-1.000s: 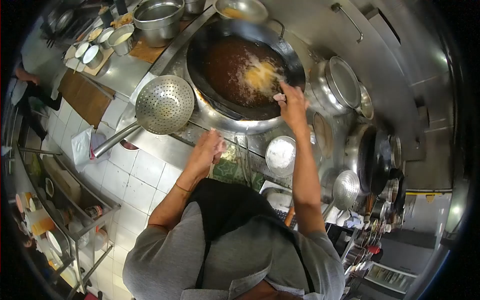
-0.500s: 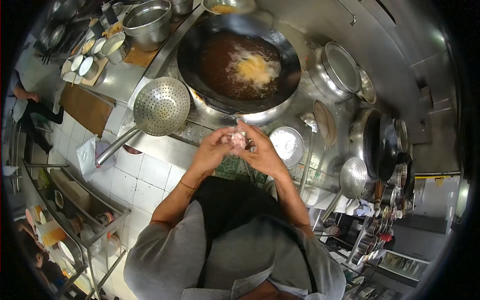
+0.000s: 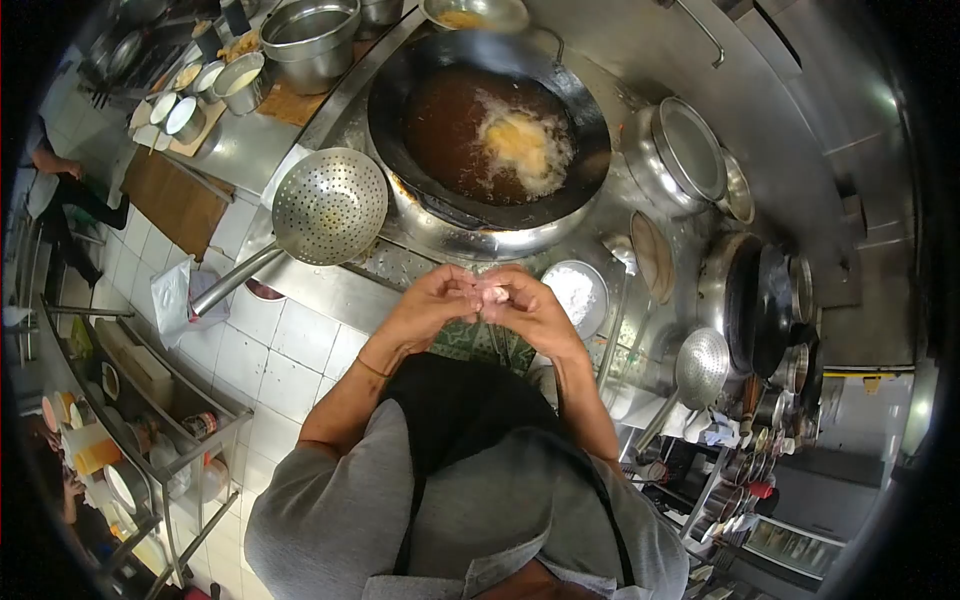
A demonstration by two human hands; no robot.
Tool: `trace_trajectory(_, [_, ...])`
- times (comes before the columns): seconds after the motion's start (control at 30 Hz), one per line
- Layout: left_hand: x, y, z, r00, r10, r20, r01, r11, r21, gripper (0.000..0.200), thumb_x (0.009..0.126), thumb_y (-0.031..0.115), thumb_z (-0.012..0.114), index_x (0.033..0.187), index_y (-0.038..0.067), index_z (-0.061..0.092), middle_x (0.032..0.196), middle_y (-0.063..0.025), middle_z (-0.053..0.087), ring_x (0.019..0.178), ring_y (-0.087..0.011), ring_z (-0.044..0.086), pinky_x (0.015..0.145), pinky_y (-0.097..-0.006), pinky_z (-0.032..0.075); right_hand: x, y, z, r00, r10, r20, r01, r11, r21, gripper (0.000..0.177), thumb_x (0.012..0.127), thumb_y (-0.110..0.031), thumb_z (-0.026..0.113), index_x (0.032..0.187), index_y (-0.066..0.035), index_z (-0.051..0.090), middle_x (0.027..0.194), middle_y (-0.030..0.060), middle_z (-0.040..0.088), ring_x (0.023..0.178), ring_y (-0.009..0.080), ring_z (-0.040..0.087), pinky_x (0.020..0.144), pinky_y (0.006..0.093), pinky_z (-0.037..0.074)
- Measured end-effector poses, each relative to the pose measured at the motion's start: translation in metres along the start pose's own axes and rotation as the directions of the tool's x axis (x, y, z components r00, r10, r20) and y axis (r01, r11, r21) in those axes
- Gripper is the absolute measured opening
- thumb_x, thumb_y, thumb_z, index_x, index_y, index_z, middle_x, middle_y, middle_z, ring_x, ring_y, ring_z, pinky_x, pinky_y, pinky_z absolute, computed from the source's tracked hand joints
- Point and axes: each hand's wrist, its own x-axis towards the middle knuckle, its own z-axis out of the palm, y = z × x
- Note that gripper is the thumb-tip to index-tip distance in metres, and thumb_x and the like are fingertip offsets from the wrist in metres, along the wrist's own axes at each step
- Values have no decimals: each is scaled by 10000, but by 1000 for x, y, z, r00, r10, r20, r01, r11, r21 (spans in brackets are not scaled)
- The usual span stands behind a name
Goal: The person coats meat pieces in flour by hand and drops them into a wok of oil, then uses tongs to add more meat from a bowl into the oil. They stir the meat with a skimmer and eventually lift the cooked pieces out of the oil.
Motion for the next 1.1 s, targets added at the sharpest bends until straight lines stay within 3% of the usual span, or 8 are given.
trace_trajectory(0.07, [0, 3, 0, 999, -3, 34, 1, 999, 50, 160, 876, 62, 627, 1011, 1, 566, 962, -75, 622, 849, -130, 585, 699, -257, 485, 1, 8, -13, 1000, 23, -3, -23, 1000, -9, 160, 896, -1, 581, 1050, -2, 539, 921, 51, 566, 802, 139, 557, 699, 270, 484])
trace_trajectory(0.17, [3, 3, -1, 999, -23, 27, 21, 999, 44, 183, 844, -16, 605, 1021, 23, 582, 1005, -73, 620, 882, -131, 588, 714, -267, 478, 1, 15, -19, 1000, -22, -8, 22, 999, 28, 124, 944, -42, 513, 1062, -11, 534, 913, 67, 587, 768, 130, 553, 685, 276, 483])
trace_trajectory(0.4, [-2, 4, 12, 997, 37, 67, -48, 985, 165, 158, 861, 37, 622, 1009, -6, 586, 940, -57, 614, 815, -104, 560, 695, -244, 460, 2, 14, -9, 979, 6, -202, 4, 999, 49, 131, 962, -74, 496, 1069, -2, 521, 877, 74, 604, 692, 108, 538, 600, 258, 473])
trace_trajectory(0.6, [10, -9, -2, 999, 48, 4, -46, 949, 311, 188, 942, 172, 552, 987, -6, 592, 826, -19, 599, 697, -64, 529, 623, -213, 439, 2, 10, -8, 977, 35, -210, -62, 990, -126, 271, 967, -96, 498, 1206, 32, 488, 857, 67, 598, 638, 107, 530, 561, 236, 456])
trace_trajectory(0.7, [11, -13, -7, 1000, -3, -22, 12, 913, 407, 223, 958, 211, 529, 981, -1, 596, 780, -12, 588, 664, -61, 521, 598, -216, 433, 1, 10, -9, 976, 53, -211, -60, 998, -27, 353, 966, -116, 511, 1278, 39, 456, 869, 67, 606, 644, 108, 531, 576, 238, 458])
trace_trajectory(0.8, [8, -10, 0, 1000, 19, 15, -22, 962, 272, 198, 949, 195, 547, 974, 5, 598, 807, -9, 585, 691, -57, 519, 607, -212, 428, -2, 8, -7, 980, 111, -167, -99, 992, 77, 376, 957, -108, 528, 1296, 37, 454, 889, 71, 617, 658, 110, 540, 603, 247, 470])
trace_trajectory(0.87, [3, 3, 11, 993, 43, 113, -78, 942, 327, 166, 922, 158, 597, 1000, 12, 595, 869, -12, 611, 705, -80, 540, 606, -228, 454, -3, 6, -6, 995, 56, -85, -65, 993, -98, 338, 951, -88, 532, 1261, 37, 479, 908, 77, 626, 681, 114, 555, 628, 252, 480])
trace_trajectory(1.1, [11, -13, 2, 995, 56, 84, -70, 982, 178, 190, 896, 116, 622, 1051, 20, 569, 907, -31, 614, 765, -89, 554, 625, -234, 461, -2, 16, -17, 995, -12, -96, 9, 999, -32, 139, 954, -102, 532, 1031, 13, 523, 861, 84, 612, 686, 123, 574, 616, 274, 507])
